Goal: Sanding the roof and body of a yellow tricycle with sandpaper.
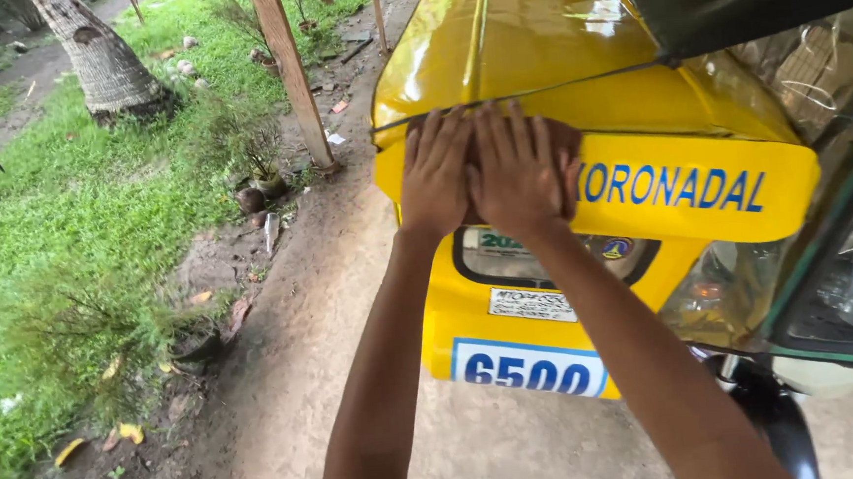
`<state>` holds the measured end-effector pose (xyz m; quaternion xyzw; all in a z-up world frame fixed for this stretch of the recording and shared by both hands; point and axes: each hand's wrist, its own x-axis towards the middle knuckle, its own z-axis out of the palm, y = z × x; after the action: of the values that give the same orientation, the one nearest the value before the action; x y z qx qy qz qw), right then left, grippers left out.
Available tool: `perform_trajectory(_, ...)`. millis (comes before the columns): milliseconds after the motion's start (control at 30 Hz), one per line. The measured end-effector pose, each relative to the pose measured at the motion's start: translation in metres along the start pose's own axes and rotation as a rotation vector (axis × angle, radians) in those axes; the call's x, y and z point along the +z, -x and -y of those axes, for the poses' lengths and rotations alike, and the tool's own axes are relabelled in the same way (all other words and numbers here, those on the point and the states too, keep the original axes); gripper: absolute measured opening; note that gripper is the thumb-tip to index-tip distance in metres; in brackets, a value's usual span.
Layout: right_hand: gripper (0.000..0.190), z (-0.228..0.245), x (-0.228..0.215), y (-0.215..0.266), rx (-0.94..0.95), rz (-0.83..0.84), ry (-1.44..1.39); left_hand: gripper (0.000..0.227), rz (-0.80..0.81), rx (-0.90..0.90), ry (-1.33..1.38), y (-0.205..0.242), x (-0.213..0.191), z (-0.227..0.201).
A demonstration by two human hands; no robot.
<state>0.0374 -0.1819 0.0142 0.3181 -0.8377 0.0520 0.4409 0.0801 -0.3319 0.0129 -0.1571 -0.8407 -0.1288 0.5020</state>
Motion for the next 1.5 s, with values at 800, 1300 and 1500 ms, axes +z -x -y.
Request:
perform_trajectory(800,0.067,-0.115,-0.033,0.088,-0.137,-0.087,-0.064,0.062,0.12,-0.095,-0.224,0.014,0.081,-0.126)
perform_trajectory(1300,0.069,-0.223,-0.057,0.149,-0.03,-0.091,-0.03,0.057,0.052,0.12,-0.187,-0.021,0.137,-0.208)
perform_trajectory(1500,0.067,-0.177,-0.055,0.12,-0.186,-0.076,-0.024,0.051,-0.079,-0.08,-0.26,0.006,0.104,-0.166)
